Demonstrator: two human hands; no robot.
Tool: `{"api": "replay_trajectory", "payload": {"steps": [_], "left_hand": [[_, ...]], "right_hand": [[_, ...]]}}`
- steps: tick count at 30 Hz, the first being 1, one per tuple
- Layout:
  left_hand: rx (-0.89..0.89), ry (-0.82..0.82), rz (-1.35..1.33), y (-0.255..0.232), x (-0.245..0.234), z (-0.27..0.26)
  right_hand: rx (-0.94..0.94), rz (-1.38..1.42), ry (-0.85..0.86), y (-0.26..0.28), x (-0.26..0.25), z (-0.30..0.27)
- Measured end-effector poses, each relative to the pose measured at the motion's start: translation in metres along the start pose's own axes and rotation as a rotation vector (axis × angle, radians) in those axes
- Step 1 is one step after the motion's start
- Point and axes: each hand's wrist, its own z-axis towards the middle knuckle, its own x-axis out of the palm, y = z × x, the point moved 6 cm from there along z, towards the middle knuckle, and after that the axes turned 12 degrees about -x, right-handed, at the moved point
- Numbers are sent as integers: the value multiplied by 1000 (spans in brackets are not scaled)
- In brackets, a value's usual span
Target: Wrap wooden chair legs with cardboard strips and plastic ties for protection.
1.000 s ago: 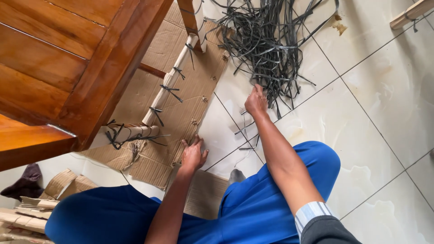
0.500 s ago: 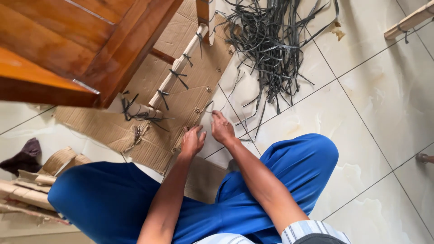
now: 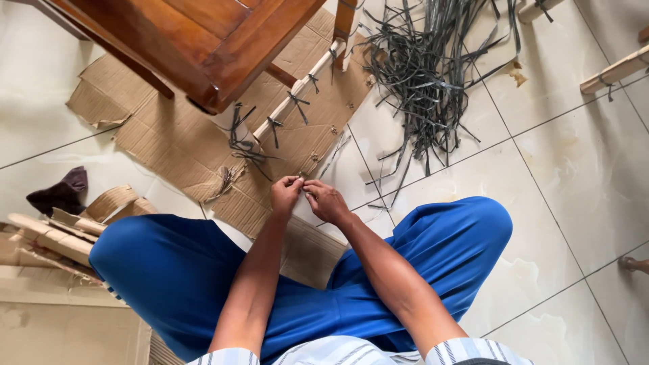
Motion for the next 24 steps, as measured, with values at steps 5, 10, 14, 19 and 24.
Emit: {"api": "replay_trajectory", "payload": {"steps": [5,10,14,19,24], "left_hand": [[-42,5,-81,-2,-9,0],[-76,84,-259,-26,-26,-34],[-97,4,-368,-17,-51,-35],[-184,-95,-446,-14,-84,-46],[-259,-230,-491,30,-104,8]], "right_hand": [[37,39,-86,-11,2,6],[62,252,-25,-1,12,16],[160,270,-9,-11,29,20],[271,278,44,-13,41,32],[402,460,48,-23,58,40]]}}
